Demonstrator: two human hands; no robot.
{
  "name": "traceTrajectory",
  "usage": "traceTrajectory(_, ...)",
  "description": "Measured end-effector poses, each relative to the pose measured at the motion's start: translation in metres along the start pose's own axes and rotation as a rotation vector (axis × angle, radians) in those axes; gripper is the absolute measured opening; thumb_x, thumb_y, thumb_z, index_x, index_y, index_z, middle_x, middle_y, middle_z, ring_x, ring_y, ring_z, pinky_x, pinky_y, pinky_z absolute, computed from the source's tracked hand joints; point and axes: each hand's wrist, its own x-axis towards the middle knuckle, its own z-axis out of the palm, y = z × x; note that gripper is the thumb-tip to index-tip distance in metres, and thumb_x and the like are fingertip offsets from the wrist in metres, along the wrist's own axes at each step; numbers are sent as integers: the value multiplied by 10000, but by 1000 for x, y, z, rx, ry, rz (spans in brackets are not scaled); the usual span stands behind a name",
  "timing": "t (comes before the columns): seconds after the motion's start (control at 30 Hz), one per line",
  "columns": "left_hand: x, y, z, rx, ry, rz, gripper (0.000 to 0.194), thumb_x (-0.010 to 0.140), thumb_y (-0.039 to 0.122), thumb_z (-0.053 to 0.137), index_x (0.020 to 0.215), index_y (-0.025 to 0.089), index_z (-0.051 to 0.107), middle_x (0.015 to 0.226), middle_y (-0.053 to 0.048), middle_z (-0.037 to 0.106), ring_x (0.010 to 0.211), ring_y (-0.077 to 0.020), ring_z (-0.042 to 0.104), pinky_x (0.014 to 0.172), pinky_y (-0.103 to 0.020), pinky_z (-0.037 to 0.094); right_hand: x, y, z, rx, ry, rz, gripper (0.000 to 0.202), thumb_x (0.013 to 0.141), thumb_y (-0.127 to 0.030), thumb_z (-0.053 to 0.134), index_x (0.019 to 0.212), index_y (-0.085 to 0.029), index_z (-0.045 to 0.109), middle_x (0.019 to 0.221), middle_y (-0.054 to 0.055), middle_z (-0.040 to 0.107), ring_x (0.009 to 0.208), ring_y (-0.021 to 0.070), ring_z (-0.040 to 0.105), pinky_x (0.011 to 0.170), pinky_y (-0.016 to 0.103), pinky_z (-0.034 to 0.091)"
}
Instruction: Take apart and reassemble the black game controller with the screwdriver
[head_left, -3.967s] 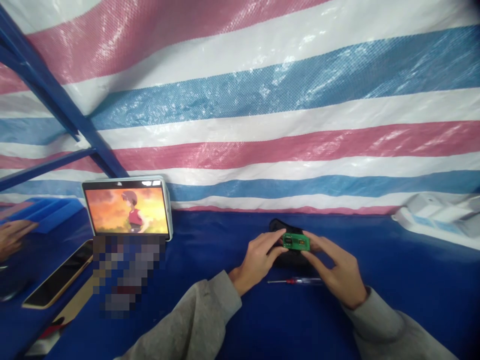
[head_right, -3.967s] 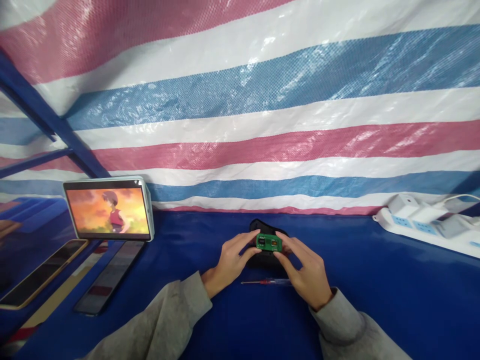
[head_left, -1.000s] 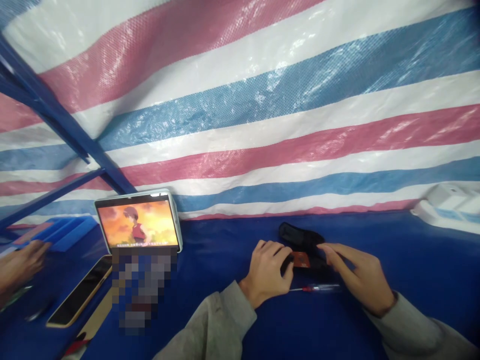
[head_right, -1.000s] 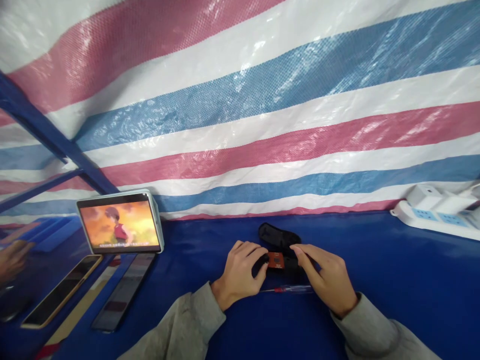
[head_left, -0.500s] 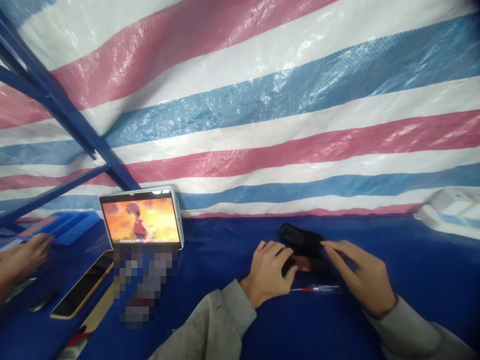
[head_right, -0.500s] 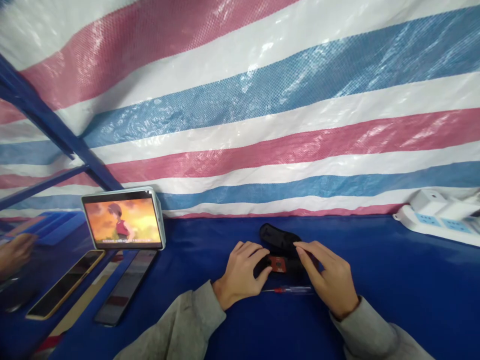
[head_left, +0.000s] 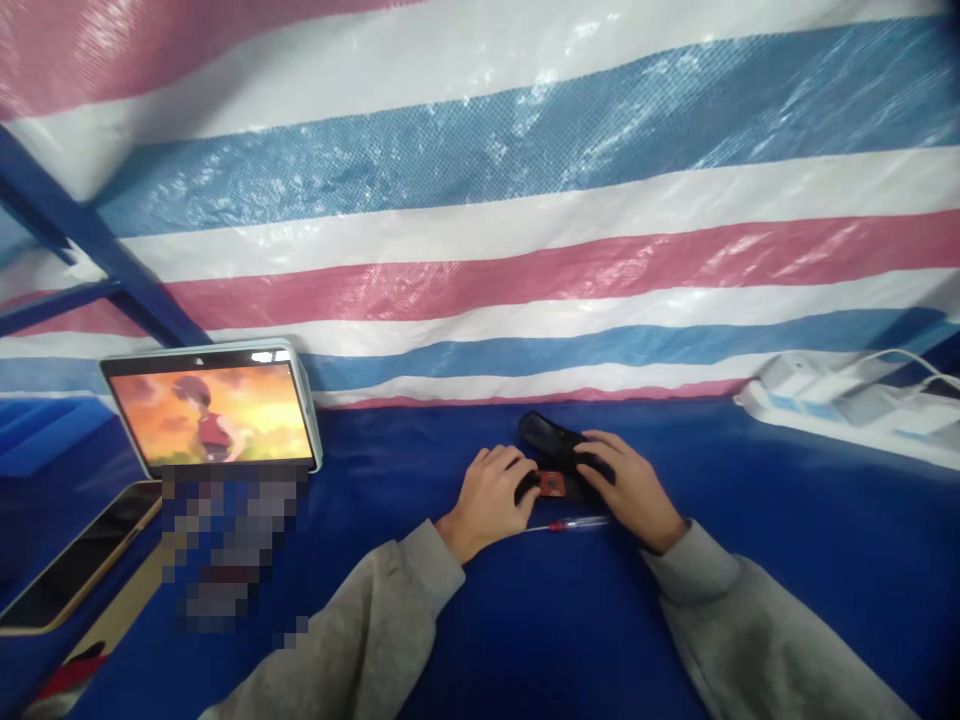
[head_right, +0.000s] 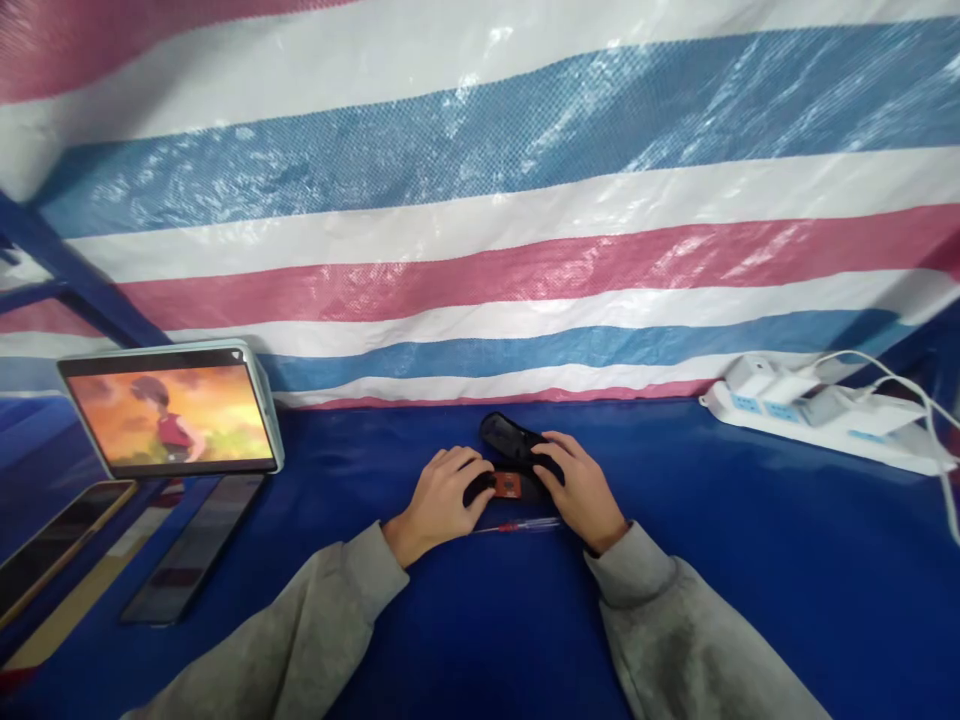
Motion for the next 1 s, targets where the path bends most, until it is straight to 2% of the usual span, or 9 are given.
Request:
traceTrajectory(0.33,0,2,2,-3,7,-24,210,905,352,633,1019,182,678,979,-71,674,897,-233,634,826,-399,505,2,-11,-9,81,125,64,318,935,-469,515,1033,-214,677,1068,90,748,952,225,723,912,378,564)
traceTrajectory(0.4,-1,2,1,-21,80,-37,227,945,371,577,1029,184,675,971,-71,671,876,-216,643,857,-400,514,2,-16,-12,133,162,122,343,925,-507,523,1008,-212,677,1002,76,754,875,211,729,856,344,574)
traceTrajectory(0.47,-2,2,1,-29,197,-79,317,965,360,546,1229,195,604,1149,-106,642,1035,-242,632,928,-422,510,2,-22,-15,240,185,193,357,910,-533,539,985,-207,666,902,55,747,766,190,721,766,306,583)
traceTrajectory(0.53,-3,1,0,-44,253,-89,525,948,419,583,1414,215,453,1372,-148,531,1259,-294,531,1013,-471,479,4,-28,-19,380,159,246,370,894,-553,555,963,-203,656,788,29,722,664,172,692,668,277,577)
traceTrajectory(0.6,-3,0,0,-49,224,-1,650,943,479,594,1489,225,348,1473,-164,451,1335,-307,472,1043,-490,463,6,-35,-21,480,98,277,385,873,-575,575,909,-200,657,689,13,691,612,167,662,611,266,565)
traceTrajectory(0.77,-2,-3,-1,-49,246,72,578,972,384,582,1487,231,367,1412,-131,534,1290,-260,526,1040,-436,469,7,-42,-23,577,-62,297,411,913,-564,513,907,-185,672,638,17,679,586,165,637,583,269,559)
traceTrajectory(0.83,-2,-2,-2,-64,265,79,549,978,388,575,1473,236,395,1362,-119,579,1251,-247,560,1014,-415,481,6,-40,-23,506,-51,287,417,936,-543,483,949,-178,685,701,36,708,624,172,660,616,282,574)
traceTrajectory(0.9,-2,-2,-1,-85,272,83,550,971,426,580,1460,231,418,1326,-116,608,1226,-243,581,996,-405,483,3,-36,-22,352,30,207,408,914,-538,531,1043,-187,694,926,77,751,801,205,713,747,317,600)
traceTrajectory(1.0,-1,-1,1,-127,253,73,584,948,489,597,1445,222,444,1297,-116,632,1215,-251,593,999,-410,470,-1,-31,-21,155,20,-58,524,846,-516,650,1290,-241,617,1325,99,641,1181,264,640,1009,380,539)
